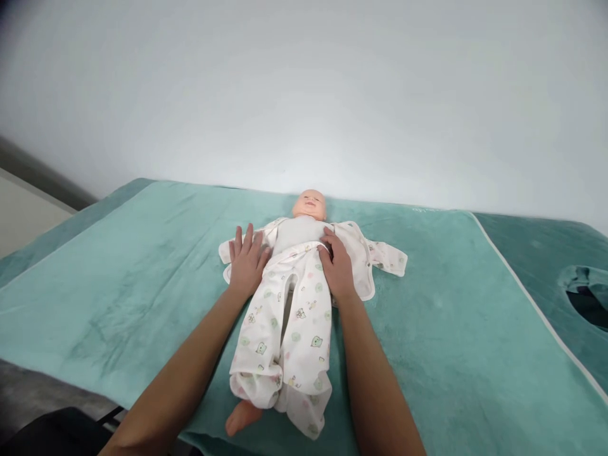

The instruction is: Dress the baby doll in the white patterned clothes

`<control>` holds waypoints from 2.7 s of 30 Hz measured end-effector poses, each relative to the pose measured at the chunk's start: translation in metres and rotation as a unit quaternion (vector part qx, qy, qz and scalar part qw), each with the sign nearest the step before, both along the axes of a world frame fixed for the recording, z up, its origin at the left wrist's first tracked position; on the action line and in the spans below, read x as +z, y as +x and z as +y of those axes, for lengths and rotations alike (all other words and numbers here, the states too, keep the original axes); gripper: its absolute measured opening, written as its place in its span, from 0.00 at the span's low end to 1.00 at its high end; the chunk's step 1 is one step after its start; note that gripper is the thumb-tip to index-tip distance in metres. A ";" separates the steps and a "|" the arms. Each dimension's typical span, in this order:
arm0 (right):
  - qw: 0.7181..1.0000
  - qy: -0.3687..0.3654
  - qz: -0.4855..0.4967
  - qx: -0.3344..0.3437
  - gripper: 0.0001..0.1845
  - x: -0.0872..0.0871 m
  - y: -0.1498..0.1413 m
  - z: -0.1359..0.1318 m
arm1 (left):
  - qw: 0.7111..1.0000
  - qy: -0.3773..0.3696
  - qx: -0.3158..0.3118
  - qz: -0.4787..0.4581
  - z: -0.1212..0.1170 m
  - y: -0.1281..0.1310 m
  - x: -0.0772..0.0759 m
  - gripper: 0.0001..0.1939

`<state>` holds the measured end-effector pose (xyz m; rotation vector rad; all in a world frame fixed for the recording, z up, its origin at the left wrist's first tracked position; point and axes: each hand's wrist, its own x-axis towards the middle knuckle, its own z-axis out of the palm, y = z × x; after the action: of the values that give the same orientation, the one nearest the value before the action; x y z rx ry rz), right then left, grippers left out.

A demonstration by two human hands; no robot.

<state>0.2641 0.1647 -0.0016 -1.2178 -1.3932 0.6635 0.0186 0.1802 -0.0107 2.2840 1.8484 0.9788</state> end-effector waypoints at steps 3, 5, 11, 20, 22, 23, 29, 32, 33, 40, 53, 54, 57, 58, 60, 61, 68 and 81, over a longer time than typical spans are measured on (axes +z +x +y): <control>1.000 -0.012 0.010 0.005 0.12 0.001 0.000 0.000 | 0.996 0.019 -0.077 0.033 0.006 0.002 0.003 0.24; 1.000 -0.017 0.016 0.007 0.12 0.002 0.000 -0.002 | 0.995 0.014 -0.092 0.033 0.014 0.003 0.004 0.24; 0.999 -0.005 0.031 0.001 0.11 0.003 -0.002 -0.002 | 0.996 0.032 0.032 -0.070 0.028 0.001 0.007 0.21; 0.992 -0.030 0.028 -0.116 0.12 -0.003 -0.005 0.001 | 0.897 -0.264 -0.194 -0.298 -0.007 -0.009 0.034 0.14; 0.992 -0.052 0.038 -0.106 0.13 -0.003 -0.005 0.000 | 0.877 -0.302 -0.232 -0.292 -0.005 -0.013 0.037 0.15; 0.993 -0.052 0.039 -0.102 0.13 -0.002 -0.005 0.000 | 0.878 -0.298 -0.246 -0.283 -0.004 -0.015 0.037 0.16; 0.994 0.005 -0.019 -0.106 0.10 0.000 -0.003 0.000 | 0.935 -0.107 -0.244 -0.235 -0.006 -0.011 0.027 0.12; 0.995 0.013 -0.026 -0.094 0.10 0.000 -0.002 0.000 | 0.945 -0.071 -0.254 -0.193 -0.010 -0.007 0.028 0.09; 0.995 0.015 -0.024 -0.091 0.10 -0.001 -0.002 0.000 | 0.947 -0.063 -0.256 -0.186 -0.011 -0.007 0.030 0.08; 0.996 0.017 -0.022 -0.086 0.09 -0.004 -0.002 0.002 | 0.949 -0.087 -0.257 -0.161 -0.011 -0.008 0.034 0.12; 0.979 -0.062 -0.113 -0.156 0.12 0.004 0.007 0.001 | 0.984 -0.092 -0.119 -0.092 0.044 0.013 0.030 0.14; 0.977 -0.067 -0.110 -0.170 0.12 0.004 0.008 0.004 | 0.986 -0.094 -0.100 -0.093 0.048 0.017 0.028 0.13; 0.974 -0.076 -0.076 -0.201 0.11 0.000 0.010 0.012 | 0.986 -0.117 -0.040 -0.111 0.050 0.024 0.022 0.13; 0.973 -0.076 -0.065 -0.207 0.10 -0.002 0.010 0.015 | 0.984 -0.128 -0.031 -0.123 0.048 0.025 0.021 0.13; 0.974 -0.068 -0.055 -0.207 0.10 -0.006 0.010 0.019 | 0.975 -0.155 -0.039 -0.156 0.040 0.023 0.022 0.14; 0.976 -0.060 -0.061 -0.200 0.09 -0.008 0.009 0.020 | 0.969 -0.170 -0.051 -0.172 0.036 0.021 0.024 0.14; 0.979 -0.056 -0.127 -0.151 0.16 -0.007 0.018 0.007 | 0.887 -0.330 -0.156 -0.283 0.014 -0.004 0.045 0.18; 0.929 -0.260 0.102 0.243 0.14 0.017 0.055 -0.010 | 0.765 -0.444 -0.314 -0.346 0.020 -0.025 0.038 0.21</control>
<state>0.3193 0.1548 0.0153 -1.1555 -1.3932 1.5405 -0.0068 0.1997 0.0275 1.4347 0.8121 0.5112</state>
